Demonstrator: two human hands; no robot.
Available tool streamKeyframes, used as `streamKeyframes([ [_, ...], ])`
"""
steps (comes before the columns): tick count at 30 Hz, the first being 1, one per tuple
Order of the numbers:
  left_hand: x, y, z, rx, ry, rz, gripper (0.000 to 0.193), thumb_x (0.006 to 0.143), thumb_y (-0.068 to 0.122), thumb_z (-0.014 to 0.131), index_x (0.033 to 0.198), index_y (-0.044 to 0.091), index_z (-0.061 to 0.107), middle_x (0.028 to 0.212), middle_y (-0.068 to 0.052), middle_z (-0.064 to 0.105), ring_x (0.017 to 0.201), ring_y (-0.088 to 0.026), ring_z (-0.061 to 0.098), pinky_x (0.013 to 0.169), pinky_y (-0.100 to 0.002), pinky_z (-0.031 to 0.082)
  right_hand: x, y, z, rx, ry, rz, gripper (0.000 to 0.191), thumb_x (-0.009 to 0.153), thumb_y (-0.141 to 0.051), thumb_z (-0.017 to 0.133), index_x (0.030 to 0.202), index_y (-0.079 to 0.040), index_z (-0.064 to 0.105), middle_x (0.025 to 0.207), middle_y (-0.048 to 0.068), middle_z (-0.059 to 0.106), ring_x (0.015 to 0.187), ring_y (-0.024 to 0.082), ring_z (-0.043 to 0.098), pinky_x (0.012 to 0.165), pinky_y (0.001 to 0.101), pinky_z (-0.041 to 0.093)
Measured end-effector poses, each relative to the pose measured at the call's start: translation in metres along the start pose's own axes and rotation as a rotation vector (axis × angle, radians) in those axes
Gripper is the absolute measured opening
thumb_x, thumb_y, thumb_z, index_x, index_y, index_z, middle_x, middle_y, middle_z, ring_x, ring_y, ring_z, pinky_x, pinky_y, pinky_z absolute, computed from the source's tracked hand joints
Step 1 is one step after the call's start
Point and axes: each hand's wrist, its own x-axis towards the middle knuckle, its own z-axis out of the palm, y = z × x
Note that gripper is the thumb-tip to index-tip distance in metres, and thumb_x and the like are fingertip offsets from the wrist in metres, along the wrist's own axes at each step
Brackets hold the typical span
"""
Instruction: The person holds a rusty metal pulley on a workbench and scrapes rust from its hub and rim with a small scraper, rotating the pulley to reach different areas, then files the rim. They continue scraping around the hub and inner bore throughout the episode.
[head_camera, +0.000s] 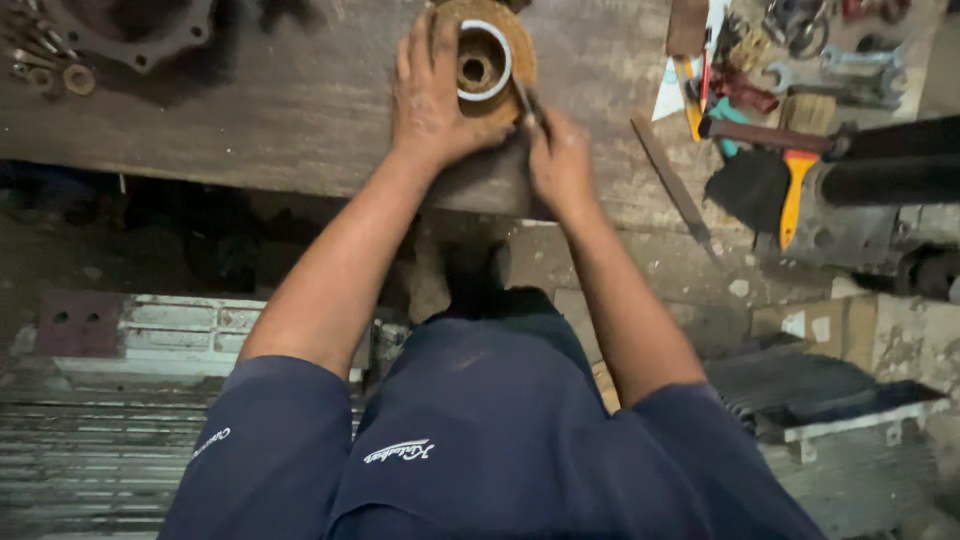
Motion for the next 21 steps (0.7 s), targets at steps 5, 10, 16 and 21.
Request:
streamKeyframes([
  [5,0.0,-0.003,-0.001,-0.001,-0.004,0.065,0.132,0.063,0.066,0.1,0.158,0.01,0.028,0.158,-0.027,0.031,0.141,-0.053,0.034,0.115,-0.061,0.037,0.002,0.002,0.0,0.089,0.048,-0.235,0.03,0.105,-0.013,0.058,0.13,0.0,0.065,0.117,0.029,0.071,0.113,0.044,0.069,0.096,0.0452,0.054],
  [10,0.005,-0.005,-0.002,-0.001,0.003,0.062,0.134,0.062,0.062,0.1,0.159,0.009,0.025,0.157,-0.025,0.033,0.145,-0.05,0.035,0.121,-0.061,0.034,-0.003,-0.002,-0.007,0.021,-0.008,-0.003,0.029,0.106,-0.019,0.059,0.129,-0.002,0.066,0.117,0.027,0.071,0.113,0.042,0.068,0.094,0.0428,0.055],
  [16,0.007,-0.003,-0.003,-0.065,0.022,0.048,0.13,0.058,0.054,0.099,0.156,0.007,0.028,0.156,-0.03,0.032,0.14,-0.053,0.032,0.114,-0.059,0.033,-0.013,-0.013,-0.006,0.105,-0.02,-0.165,0.033,0.104,-0.014,0.058,0.135,0.0,0.063,0.128,0.026,0.07,0.124,0.04,0.068,0.105,0.0429,0.052],
  [21,0.007,-0.004,0.003,-0.013,0.053,0.048,0.133,0.062,0.066,0.099,0.157,0.006,0.027,0.157,-0.029,0.032,0.144,-0.051,0.031,0.121,-0.059,0.029,-0.018,-0.017,0.01,0.109,0.087,-0.153,0.034,0.106,-0.013,0.057,0.137,-0.001,0.061,0.129,0.026,0.069,0.124,0.042,0.067,0.107,0.0436,0.051],
])
